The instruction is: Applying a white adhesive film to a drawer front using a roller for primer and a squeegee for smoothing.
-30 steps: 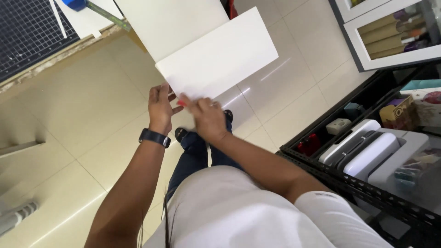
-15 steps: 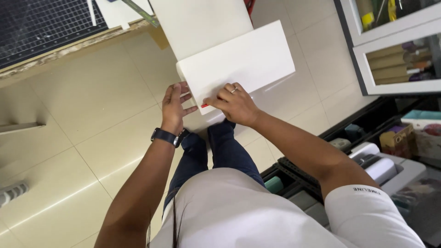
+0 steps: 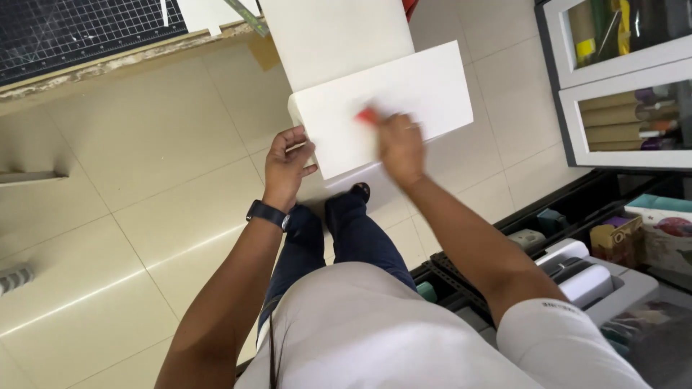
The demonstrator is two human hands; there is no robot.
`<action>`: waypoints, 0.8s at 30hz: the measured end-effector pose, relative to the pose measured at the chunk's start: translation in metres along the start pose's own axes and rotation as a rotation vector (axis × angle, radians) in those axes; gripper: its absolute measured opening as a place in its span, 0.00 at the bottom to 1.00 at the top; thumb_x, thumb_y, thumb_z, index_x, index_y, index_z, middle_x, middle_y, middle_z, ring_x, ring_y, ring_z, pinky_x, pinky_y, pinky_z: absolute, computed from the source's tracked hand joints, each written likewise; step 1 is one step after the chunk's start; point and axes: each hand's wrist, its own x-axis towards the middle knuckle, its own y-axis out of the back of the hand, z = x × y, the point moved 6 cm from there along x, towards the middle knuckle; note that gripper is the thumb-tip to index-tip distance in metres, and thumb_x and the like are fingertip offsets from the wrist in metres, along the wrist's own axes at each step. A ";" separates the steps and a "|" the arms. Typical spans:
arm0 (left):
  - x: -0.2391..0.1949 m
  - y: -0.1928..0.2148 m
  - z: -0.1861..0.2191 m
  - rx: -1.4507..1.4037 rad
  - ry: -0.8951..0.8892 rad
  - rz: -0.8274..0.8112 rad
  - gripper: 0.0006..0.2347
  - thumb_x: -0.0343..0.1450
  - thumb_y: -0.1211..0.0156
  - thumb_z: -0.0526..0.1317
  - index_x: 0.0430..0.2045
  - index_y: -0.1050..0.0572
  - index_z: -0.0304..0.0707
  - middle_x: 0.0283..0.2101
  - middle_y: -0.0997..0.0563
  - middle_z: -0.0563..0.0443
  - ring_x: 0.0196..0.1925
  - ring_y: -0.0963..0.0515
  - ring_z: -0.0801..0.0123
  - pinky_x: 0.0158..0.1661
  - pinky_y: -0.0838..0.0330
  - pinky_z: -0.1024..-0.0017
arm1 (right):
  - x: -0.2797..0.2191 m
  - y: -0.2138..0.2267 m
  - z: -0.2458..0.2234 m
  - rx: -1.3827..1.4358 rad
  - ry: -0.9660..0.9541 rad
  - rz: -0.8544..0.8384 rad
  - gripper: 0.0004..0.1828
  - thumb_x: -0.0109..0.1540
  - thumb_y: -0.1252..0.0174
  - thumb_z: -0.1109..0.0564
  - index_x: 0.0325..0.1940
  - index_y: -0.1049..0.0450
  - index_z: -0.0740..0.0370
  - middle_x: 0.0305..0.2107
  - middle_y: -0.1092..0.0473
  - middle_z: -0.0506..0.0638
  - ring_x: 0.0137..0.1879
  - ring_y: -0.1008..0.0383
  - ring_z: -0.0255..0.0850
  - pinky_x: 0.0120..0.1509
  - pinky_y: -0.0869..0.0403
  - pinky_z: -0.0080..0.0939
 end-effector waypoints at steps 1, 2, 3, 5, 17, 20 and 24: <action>0.003 -0.002 0.000 0.032 -0.018 0.010 0.16 0.73 0.38 0.38 0.57 0.28 0.45 0.51 0.29 0.52 0.54 0.27 0.66 0.44 0.15 0.63 | -0.003 0.006 0.045 -0.185 -0.215 0.028 0.21 0.69 0.49 0.58 0.67 0.29 0.50 0.37 0.33 0.54 0.45 0.31 0.54 0.45 0.30 0.55; 0.003 -0.002 -0.001 0.070 -0.031 0.016 0.19 0.71 0.32 0.36 0.56 0.29 0.46 0.50 0.30 0.54 0.52 0.28 0.68 0.41 0.14 0.71 | -0.013 0.015 0.086 -0.370 -0.439 0.056 0.23 0.67 0.42 0.59 0.68 0.29 0.55 0.36 0.32 0.58 0.43 0.29 0.58 0.43 0.29 0.58; -0.001 -0.004 0.001 0.073 -0.028 0.012 0.19 0.71 0.32 0.36 0.56 0.29 0.46 0.50 0.30 0.54 0.52 0.28 0.68 0.41 0.14 0.71 | -0.013 0.001 0.083 -0.371 -0.444 0.054 0.23 0.67 0.42 0.59 0.68 0.29 0.55 0.36 0.32 0.58 0.43 0.29 0.58 0.43 0.29 0.58; 0.001 -0.004 0.005 0.076 0.065 0.122 0.16 0.66 0.31 0.35 0.47 0.25 0.50 0.47 0.24 0.55 0.46 0.21 0.73 0.31 0.17 0.75 | -0.008 -0.020 0.100 -0.388 -0.698 0.179 0.29 0.70 0.57 0.58 0.76 0.42 0.46 0.41 0.30 0.54 0.43 0.29 0.53 0.43 0.28 0.56; -0.001 -0.005 0.007 0.099 0.039 0.074 0.16 0.69 0.32 0.39 0.49 0.27 0.49 0.49 0.24 0.53 0.49 0.21 0.72 0.38 0.16 0.71 | 0.004 0.001 0.127 -0.509 -0.799 0.156 0.41 0.58 0.39 0.65 0.74 0.41 0.45 0.38 0.33 0.50 0.40 0.30 0.49 0.35 0.28 0.51; -0.006 -0.009 0.017 0.099 -0.033 0.044 0.11 0.80 0.50 0.43 0.52 0.29 0.41 0.47 0.28 0.46 0.50 0.25 0.62 0.40 0.14 0.56 | 0.007 -0.089 0.024 -0.469 -0.593 0.019 0.23 0.64 0.46 0.60 0.64 0.31 0.68 0.41 0.28 0.56 0.47 0.26 0.51 0.46 0.26 0.50; -0.003 -0.009 0.015 0.058 0.021 0.067 0.14 0.80 0.54 0.49 0.52 0.28 0.42 0.48 0.27 0.46 0.50 0.25 0.62 0.39 0.14 0.55 | 0.028 -0.035 -0.050 -0.229 -0.347 0.124 0.33 0.65 0.50 0.57 0.75 0.39 0.39 0.34 0.39 0.43 0.41 0.35 0.43 0.43 0.30 0.48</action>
